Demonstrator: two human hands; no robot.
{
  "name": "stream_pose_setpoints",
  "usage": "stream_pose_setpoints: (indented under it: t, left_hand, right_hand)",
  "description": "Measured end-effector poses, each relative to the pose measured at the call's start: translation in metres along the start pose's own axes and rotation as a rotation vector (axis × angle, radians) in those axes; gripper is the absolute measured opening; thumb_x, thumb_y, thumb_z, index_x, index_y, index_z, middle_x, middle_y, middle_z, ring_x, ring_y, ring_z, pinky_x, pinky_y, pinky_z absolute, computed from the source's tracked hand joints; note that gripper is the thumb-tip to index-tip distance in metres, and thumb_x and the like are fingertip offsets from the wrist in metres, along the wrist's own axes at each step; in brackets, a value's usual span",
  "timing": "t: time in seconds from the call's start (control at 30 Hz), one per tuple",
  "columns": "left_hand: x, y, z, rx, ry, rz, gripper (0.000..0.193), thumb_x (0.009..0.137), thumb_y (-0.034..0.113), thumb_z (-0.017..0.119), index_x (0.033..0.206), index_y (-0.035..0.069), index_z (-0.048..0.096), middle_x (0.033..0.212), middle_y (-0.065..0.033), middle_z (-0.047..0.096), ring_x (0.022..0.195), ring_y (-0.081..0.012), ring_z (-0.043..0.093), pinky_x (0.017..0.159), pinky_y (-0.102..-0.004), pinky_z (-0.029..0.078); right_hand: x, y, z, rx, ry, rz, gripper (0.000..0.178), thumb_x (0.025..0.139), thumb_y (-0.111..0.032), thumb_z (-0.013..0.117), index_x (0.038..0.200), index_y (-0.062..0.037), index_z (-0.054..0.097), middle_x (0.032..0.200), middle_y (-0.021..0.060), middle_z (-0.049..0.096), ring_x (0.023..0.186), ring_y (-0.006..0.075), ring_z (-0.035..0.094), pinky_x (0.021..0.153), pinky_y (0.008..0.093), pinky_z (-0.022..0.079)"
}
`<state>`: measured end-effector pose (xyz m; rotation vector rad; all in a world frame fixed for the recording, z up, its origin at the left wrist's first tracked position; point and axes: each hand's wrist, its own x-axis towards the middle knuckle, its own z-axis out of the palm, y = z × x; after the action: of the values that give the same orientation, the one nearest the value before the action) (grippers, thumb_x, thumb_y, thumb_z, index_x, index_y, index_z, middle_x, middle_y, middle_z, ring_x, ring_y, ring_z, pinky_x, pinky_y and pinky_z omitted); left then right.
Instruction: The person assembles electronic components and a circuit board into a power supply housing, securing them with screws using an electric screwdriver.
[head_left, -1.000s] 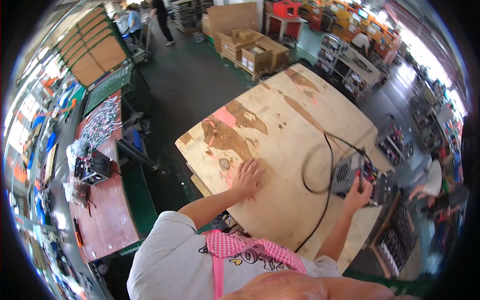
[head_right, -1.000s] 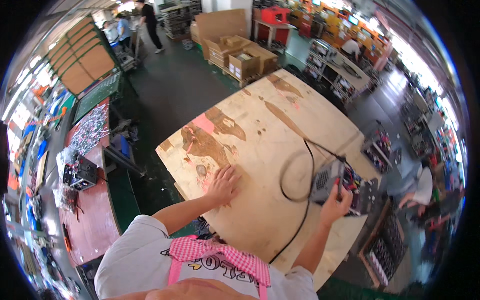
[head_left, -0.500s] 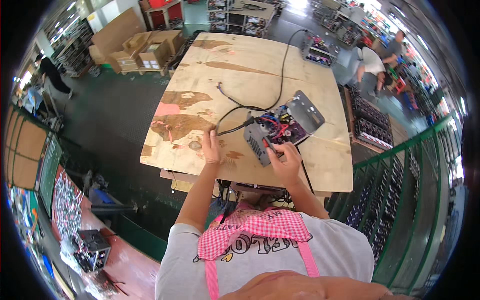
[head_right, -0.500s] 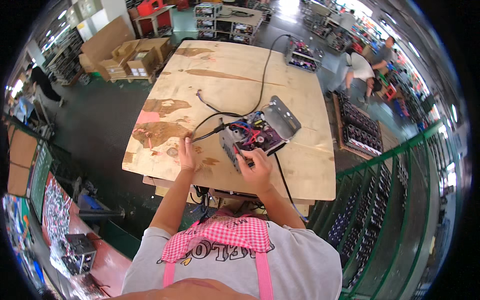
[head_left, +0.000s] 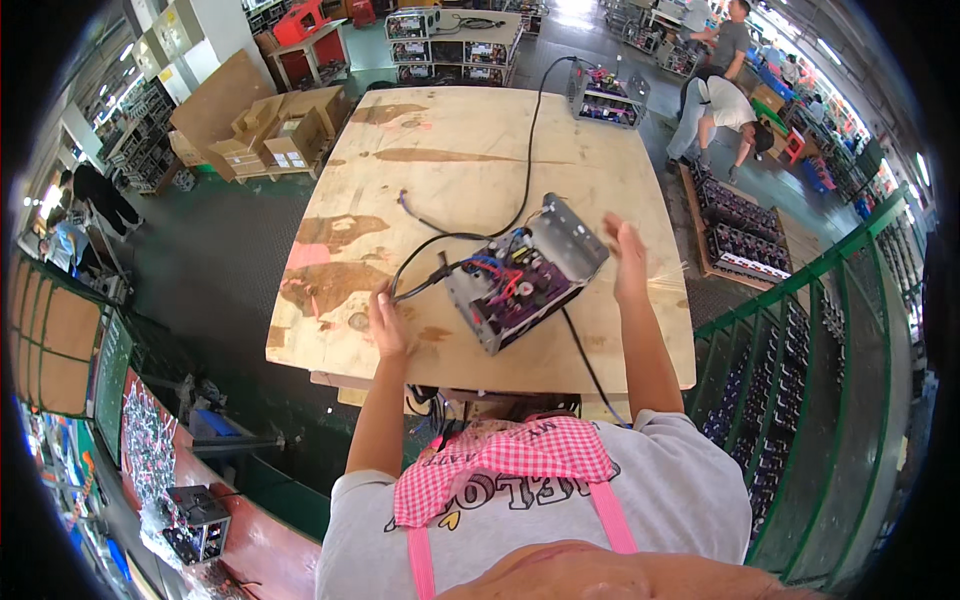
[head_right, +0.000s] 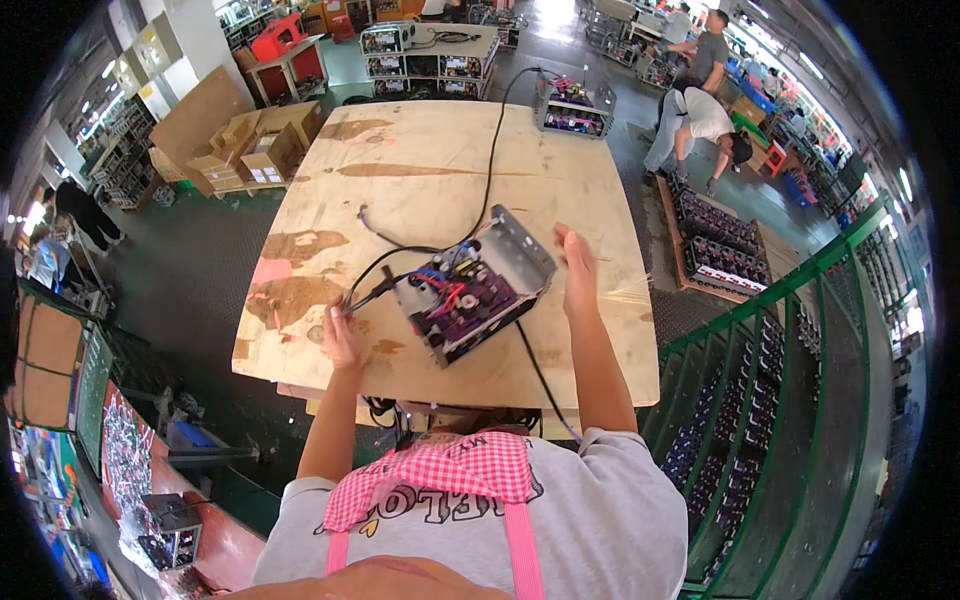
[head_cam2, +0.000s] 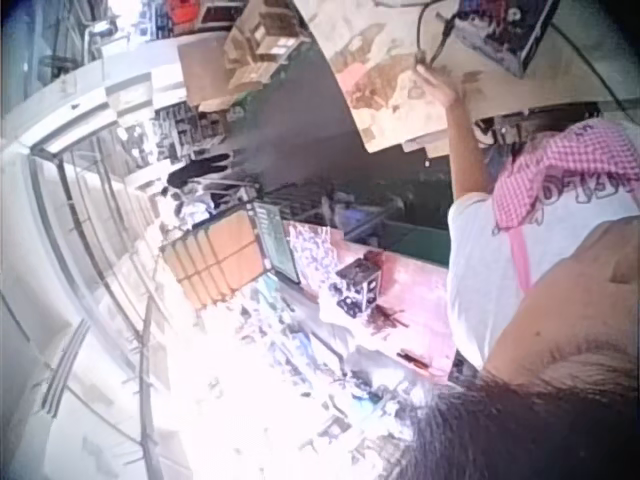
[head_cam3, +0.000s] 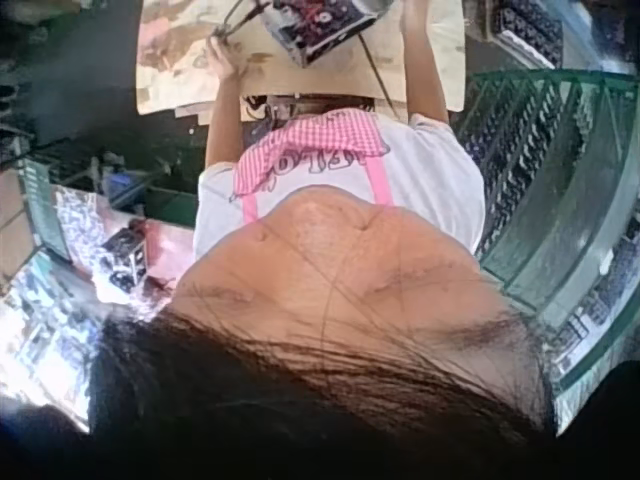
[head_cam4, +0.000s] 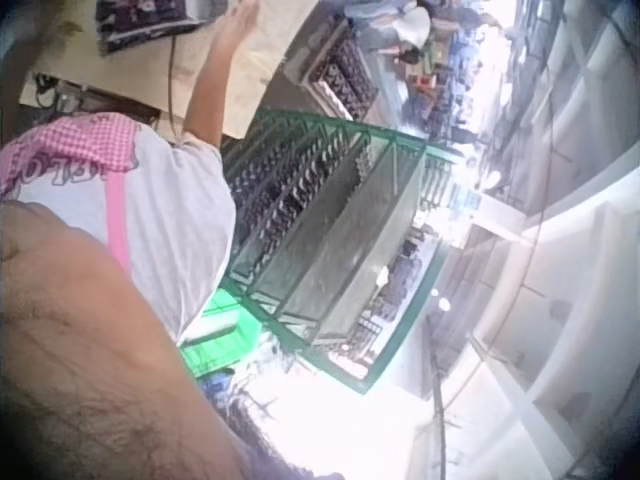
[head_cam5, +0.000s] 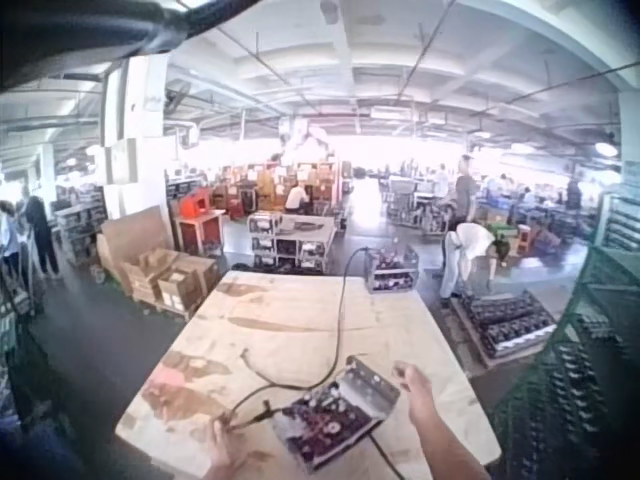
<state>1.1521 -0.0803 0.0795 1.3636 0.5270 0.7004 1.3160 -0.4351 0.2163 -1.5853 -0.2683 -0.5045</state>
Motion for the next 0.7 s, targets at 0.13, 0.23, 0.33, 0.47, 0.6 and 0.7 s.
stream_pose_setpoints:
  t: [0.13, 0.23, 0.33, 0.47, 0.6, 0.7]
  left_hand:
    - [0.008, -0.008, 0.003, -0.011, 0.114, 0.061, 0.046, 0.106, 0.035, 0.039, 0.129, -0.003, 0.052, 0.125, -0.0151, 0.058, 0.116, -0.0238, 0.054, 0.100, -0.0362, 0.041]
    - [0.016, -0.008, -0.004, 0.267, 0.215, 0.215, 0.040, 0.106, 0.030, 0.041, 0.121, -0.003, 0.057, 0.114, -0.0155, 0.062, 0.107, -0.0234, 0.057, 0.094, -0.0358, 0.044]
    - [0.024, -0.005, -0.012, 0.541, 0.375, 0.250, 0.033, 0.104, 0.023, 0.043, 0.112, -0.003, 0.062, 0.100, -0.0148, 0.063, 0.094, -0.0228, 0.059, 0.085, -0.0355, 0.046]
    - [0.031, -0.012, -0.012, 0.578, 0.513, 0.246, 0.025, 0.101, 0.015, 0.046, 0.109, -0.003, 0.062, 0.094, -0.0160, 0.064, 0.082, -0.0265, 0.059, 0.077, -0.0356, 0.047]
    - [0.036, -0.023, -0.020, 0.763, 0.503, 0.326, 0.018, 0.098, 0.011, 0.055, 0.107, -0.001, 0.064, 0.102, -0.0165, 0.067, 0.090, -0.0288, 0.065, 0.080, -0.0363, 0.052]
    - [0.037, -0.029, -0.027, 0.871, 0.470, 0.356, 0.015, 0.096, 0.009, 0.057, 0.107, 0.000, 0.064, 0.101, -0.0162, 0.068, 0.091, -0.0290, 0.065, 0.082, -0.0361, 0.052]
  right_hand:
    - [0.017, 0.054, 0.012, 0.527, -0.395, 0.804, 0.047, 0.099, -0.041, 0.054, 0.122, -0.0012, 0.064, 0.113, 0.0074, 0.068, 0.105, 0.0163, 0.062, 0.095, 0.0311, 0.046]
    - [0.025, 0.054, 0.018, 0.443, -0.578, 0.651, 0.049, 0.097, -0.043, 0.058, 0.120, -0.0012, 0.066, 0.108, 0.0071, 0.069, 0.098, 0.0129, 0.064, 0.087, 0.0283, 0.050]
    - [0.045, 0.051, 0.040, 0.481, -0.791, 0.653, 0.049, 0.098, -0.041, 0.056, 0.129, -0.0038, 0.063, 0.122, 0.0063, 0.065, 0.106, 0.0126, 0.059, 0.093, 0.0271, 0.045]
    - [0.087, 0.076, 0.084, 0.426, -1.091, 0.570, 0.048, 0.097, -0.044, 0.057, 0.124, -0.0055, 0.067, 0.118, 0.0053, 0.068, 0.108, 0.0154, 0.060, 0.097, 0.0298, 0.044]
    - [0.186, 0.140, 0.122, 0.036, -0.909, 0.224, 0.043, 0.094, -0.040, 0.062, 0.115, -0.0034, 0.070, 0.107, 0.0085, 0.072, 0.099, 0.0165, 0.066, 0.089, 0.0323, 0.050]
    - [0.309, 0.197, 0.147, -0.288, -0.375, 0.134, 0.046, 0.084, -0.042, 0.070, 0.111, -0.0047, 0.072, 0.102, 0.0152, 0.073, 0.095, 0.0276, 0.070, 0.085, 0.0402, 0.054]
